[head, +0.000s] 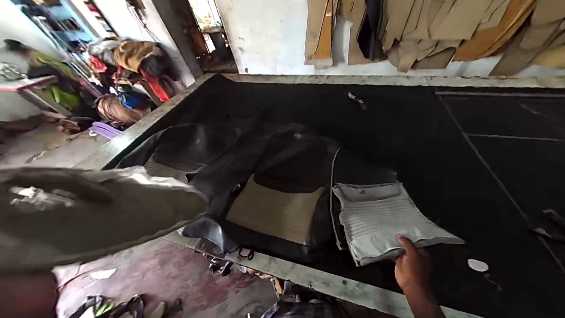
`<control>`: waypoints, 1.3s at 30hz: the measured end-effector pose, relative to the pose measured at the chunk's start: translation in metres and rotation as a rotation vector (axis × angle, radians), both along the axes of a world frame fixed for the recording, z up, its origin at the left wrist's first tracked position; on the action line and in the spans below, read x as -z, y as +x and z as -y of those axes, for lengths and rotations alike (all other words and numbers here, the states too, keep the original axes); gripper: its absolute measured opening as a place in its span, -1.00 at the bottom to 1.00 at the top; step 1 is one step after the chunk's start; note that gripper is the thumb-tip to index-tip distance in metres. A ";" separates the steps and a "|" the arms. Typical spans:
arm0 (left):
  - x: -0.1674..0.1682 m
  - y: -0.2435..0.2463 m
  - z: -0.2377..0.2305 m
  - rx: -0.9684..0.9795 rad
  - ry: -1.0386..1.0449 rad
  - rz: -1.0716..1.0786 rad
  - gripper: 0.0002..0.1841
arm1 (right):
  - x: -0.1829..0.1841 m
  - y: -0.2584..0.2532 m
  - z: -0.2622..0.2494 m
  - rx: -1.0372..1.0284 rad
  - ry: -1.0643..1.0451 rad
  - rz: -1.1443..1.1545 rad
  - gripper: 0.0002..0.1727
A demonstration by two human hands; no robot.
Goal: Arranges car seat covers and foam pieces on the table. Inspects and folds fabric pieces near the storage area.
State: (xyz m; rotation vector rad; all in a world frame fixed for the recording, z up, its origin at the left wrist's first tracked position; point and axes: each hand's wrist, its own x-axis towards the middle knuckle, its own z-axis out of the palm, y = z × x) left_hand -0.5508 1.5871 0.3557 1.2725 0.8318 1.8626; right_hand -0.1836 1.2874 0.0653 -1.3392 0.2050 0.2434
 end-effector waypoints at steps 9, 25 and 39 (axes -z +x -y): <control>0.074 0.003 -0.298 0.450 -0.186 0.163 -0.42 | -0.105 -0.060 -0.102 -0.072 0.487 0.275 -0.71; 0.278 0.061 -0.229 0.934 -0.072 -1.136 -0.52 | -0.025 -0.205 -0.246 -0.665 -0.465 -0.066 -0.67; 0.270 0.107 -0.223 0.841 0.082 -1.584 -0.30 | 0.004 -0.133 -0.210 -0.338 -0.968 0.167 -0.28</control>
